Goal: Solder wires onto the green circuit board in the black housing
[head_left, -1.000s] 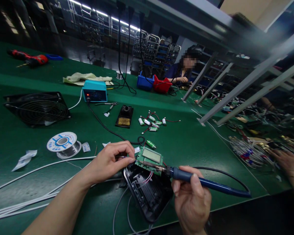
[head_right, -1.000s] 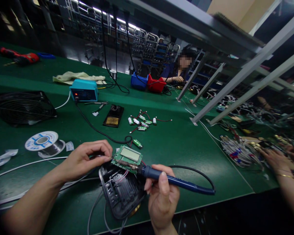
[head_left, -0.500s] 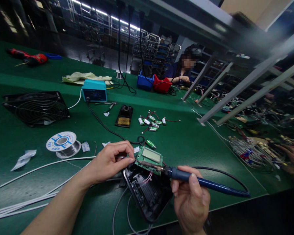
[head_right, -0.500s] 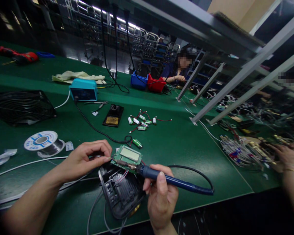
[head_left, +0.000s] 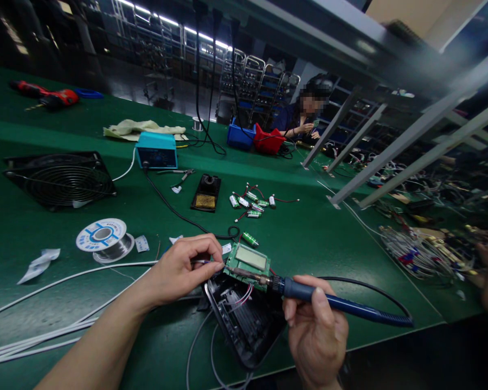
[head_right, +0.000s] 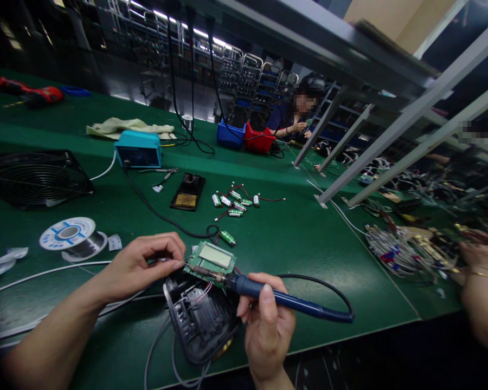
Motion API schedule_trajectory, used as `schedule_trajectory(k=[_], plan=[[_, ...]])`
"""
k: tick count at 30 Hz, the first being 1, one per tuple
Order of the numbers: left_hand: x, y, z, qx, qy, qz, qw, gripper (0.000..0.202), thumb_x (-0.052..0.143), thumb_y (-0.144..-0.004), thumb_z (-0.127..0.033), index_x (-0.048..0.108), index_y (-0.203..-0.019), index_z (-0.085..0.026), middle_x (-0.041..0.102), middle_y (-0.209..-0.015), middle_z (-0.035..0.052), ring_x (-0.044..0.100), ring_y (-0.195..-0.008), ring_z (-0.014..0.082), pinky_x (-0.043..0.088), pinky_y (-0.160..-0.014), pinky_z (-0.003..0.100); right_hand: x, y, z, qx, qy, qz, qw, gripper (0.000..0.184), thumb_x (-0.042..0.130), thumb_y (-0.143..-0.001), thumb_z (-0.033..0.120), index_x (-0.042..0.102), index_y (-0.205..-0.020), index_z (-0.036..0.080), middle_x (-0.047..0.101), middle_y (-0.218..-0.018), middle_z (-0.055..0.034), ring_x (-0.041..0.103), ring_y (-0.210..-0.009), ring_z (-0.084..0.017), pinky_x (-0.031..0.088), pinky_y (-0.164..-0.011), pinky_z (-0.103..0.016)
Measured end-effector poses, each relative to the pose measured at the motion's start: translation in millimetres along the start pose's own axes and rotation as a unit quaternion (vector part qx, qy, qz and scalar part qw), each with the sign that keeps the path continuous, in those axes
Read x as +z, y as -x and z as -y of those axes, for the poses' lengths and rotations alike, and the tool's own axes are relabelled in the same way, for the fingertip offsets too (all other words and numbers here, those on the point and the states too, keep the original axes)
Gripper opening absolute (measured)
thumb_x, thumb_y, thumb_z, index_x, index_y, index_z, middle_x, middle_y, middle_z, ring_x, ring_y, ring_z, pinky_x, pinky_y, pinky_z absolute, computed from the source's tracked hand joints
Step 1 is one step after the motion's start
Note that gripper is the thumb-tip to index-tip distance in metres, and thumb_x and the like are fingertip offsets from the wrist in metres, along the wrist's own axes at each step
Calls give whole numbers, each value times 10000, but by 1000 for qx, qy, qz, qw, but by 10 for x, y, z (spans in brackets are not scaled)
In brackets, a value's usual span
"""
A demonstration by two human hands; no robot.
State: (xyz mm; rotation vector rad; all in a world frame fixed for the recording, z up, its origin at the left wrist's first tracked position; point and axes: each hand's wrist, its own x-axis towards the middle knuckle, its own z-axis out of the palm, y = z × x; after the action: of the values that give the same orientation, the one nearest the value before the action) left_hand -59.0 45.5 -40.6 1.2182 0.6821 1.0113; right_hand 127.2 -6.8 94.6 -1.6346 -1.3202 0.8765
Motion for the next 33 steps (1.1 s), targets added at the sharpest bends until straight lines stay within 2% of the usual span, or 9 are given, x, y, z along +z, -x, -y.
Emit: schedule_trajectory(k=[7, 13, 15, 17, 19, 21, 25, 29, 33], plan=[[5, 11, 22, -5, 1, 4, 1000, 151, 547, -874, -187, 585, -745, -116, 577, -814, 27, 545, -715, 83, 399, -615, 189, 17, -42, 35, -4, -9, -63, 998, 282, 485, -1003, 368, 601, -946, 116, 481, -522, -17, 440, -442, -93, 390, -444, -141], [7, 5, 31, -4, 0, 3, 1000, 155, 542, -877, -193, 584, -748, -118, 575, -811, 25, 545, -720, 85, 407, -638, 188, 3, -83, 41, -9, -18, -67, 998, 279, 500, -1006, 369, 617, -955, 121, 488, -531, -21, 456, -451, -82, 399, -449, -120], [10, 7, 36, -5, 2, 2, 1000, 156, 537, -882, -196, 589, -756, -120, 576, -817, 22, 548, -734, 84, 408, -655, 189, -7, -93, 32, -27, -29, -46, 998, 243, 487, -1021, 349, 631, -1001, 154, 518, -571, -21, 485, -481, -81, 412, -458, -112], [12, 12, 43, -10, 4, 4, 1000, 162, 535, -887, -205, 590, -760, -120, 575, -822, 23, 547, -741, 85, 407, -661, 192, -24, -103, 12, -60, -14, -11, 998, 204, 452, -1043, 304, 618, -1123, 216, 598, -720, -38, 567, -593, -101, 478, -526, -149], [13, 16, 50, -13, 7, 5, 1000, 162, 536, -885, -206, 592, -759, -121, 575, -826, 23, 546, -742, 85, 408, -659, 193, -49, -116, -16, -96, 43, 22, 994, 230, 439, -1048, 242, 566, -1239, 270, 639, -951, -60, 635, -779, -143, 548, -671, -244], [12, 15, 52, -13, 4, 4, 1000, 163, 539, -882, -204, 592, -752, -121, 574, -821, 22, 547, -742, 85, 408, -660, 191, -78, -138, -50, -112, 138, 39, 983, 249, 472, -1034, 197, 557, -1252, 281, 620, -1106, -62, 642, -913, -169, 545, -812, -313], [10, 5, 43, -5, 0, 1, 1000, 158, 539, -883, -198, 594, -757, -120, 579, -820, 20, 553, -745, 82, 409, -657, 184, -127, -212, -113, -89, 268, 69, 957, 187, 532, -1009, 212, 594, -1166, 291, 606, -1148, -8, 617, -997, -145, 490, -902, -278], [7, 10, 25, 0, -4, 2, 1000, 167, 535, -885, -204, 593, -754, -117, 578, -815, 23, 548, -732, 81, 412, -647, 183, -150, -275, -158, -62, 264, 118, 955, 226, 553, -990, 234, 546, -1208, 295, 572, -1187, -2, 581, -1057, -129, 460, -932, -241], [4, 13, 10, -1, -5, 7, 1000, 180, 527, -891, -208, 592, -747, -122, 572, -814, 20, 546, -733, 77, 412, -655, 182, -143, -297, -212, -34, 217, 138, 966, 221, 547, -994, 235, 543, -1207, 291, 569, -1196, -11, 567, -1092, -146, 450, -969, -265]])
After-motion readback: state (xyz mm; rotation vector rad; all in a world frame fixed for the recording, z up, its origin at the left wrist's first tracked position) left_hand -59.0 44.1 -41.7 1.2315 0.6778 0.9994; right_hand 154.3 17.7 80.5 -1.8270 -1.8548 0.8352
